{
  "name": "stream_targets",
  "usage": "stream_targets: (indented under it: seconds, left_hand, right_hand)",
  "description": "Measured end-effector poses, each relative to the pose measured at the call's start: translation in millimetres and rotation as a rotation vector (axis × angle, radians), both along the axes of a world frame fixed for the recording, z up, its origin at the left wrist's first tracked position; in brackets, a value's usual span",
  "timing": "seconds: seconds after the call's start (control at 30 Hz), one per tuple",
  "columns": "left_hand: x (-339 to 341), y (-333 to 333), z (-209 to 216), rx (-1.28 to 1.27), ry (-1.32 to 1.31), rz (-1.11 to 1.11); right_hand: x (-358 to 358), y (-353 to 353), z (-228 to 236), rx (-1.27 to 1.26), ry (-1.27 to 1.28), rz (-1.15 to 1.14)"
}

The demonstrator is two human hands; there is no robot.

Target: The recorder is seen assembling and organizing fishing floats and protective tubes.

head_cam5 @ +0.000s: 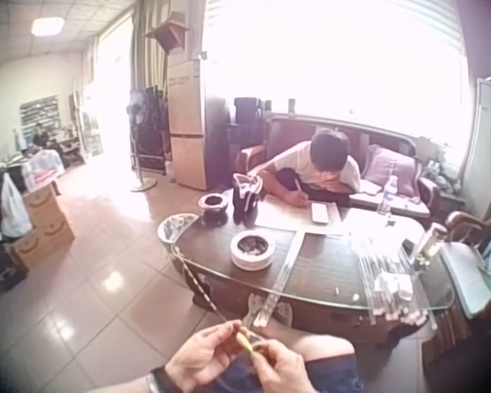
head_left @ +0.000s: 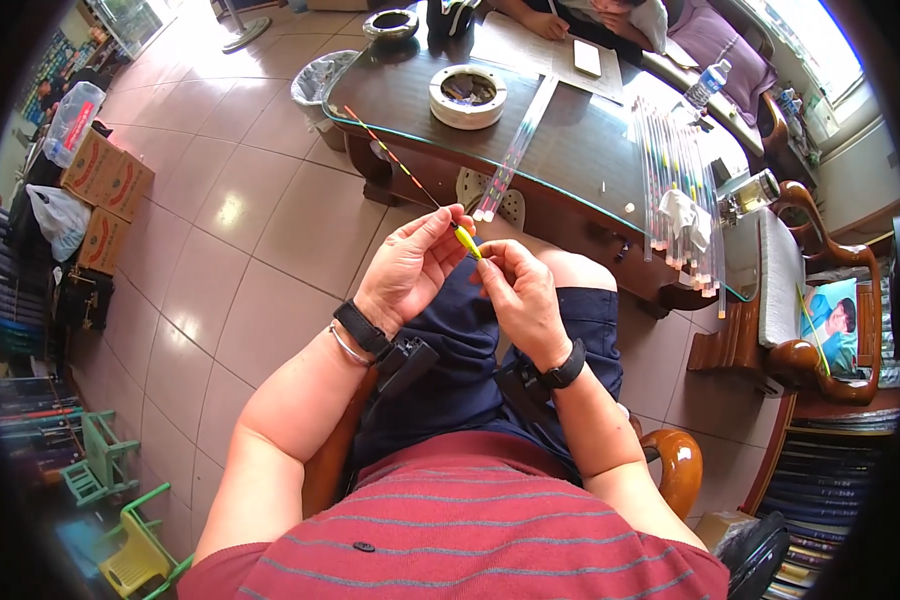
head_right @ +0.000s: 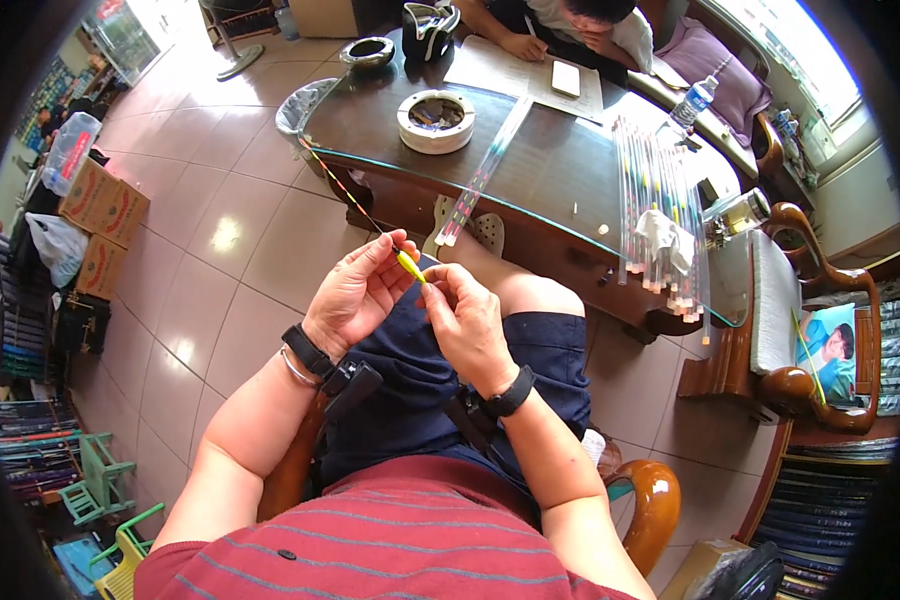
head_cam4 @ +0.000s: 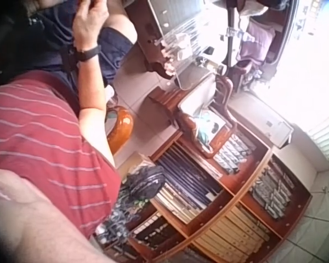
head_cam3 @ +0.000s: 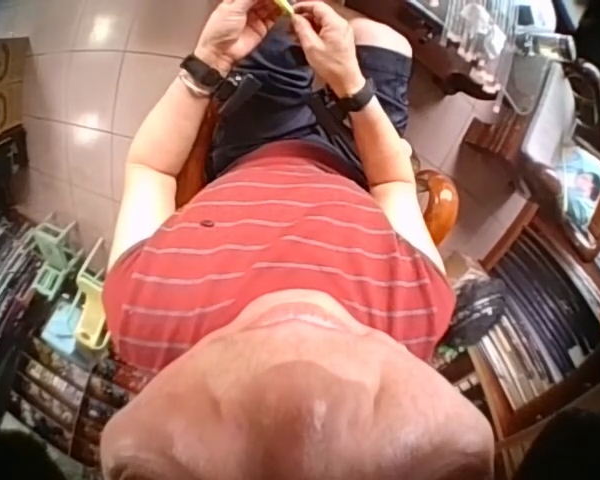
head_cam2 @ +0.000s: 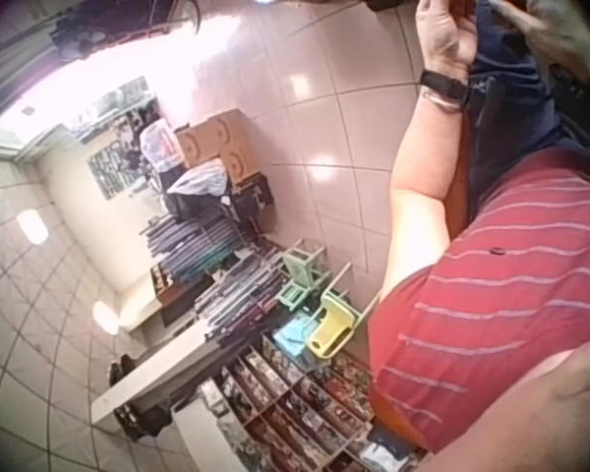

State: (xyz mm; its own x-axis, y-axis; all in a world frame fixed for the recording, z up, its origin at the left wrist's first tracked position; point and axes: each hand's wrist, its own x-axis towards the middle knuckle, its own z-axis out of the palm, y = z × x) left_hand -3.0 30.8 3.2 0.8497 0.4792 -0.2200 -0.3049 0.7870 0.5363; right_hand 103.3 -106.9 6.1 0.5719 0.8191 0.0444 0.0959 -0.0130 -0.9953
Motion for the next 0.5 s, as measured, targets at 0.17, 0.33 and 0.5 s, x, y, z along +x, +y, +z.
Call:
stream_targets:
  seconds: [0.17, 0.33, 0.5]
  left_hand:
    - [0.3, -0.2, -1.2, 0.005, 0.008, 0.012]
    - [0.0, 0.2, -1.4, 0.013, 0.015, 0.027]
    - [0.7, 0.0, -2.4, 0.018, 0.025, 0.028]
  right_hand:
    - [-0.4, -1.3, 4.4, -0.047, -0.043, -0.004]
    - [0.1, -1.3, 7.7, -0.046, -0.065, -0.005]
    - [-0.5, -1.0, 5.3, -0.022, -0.095, -0.022]
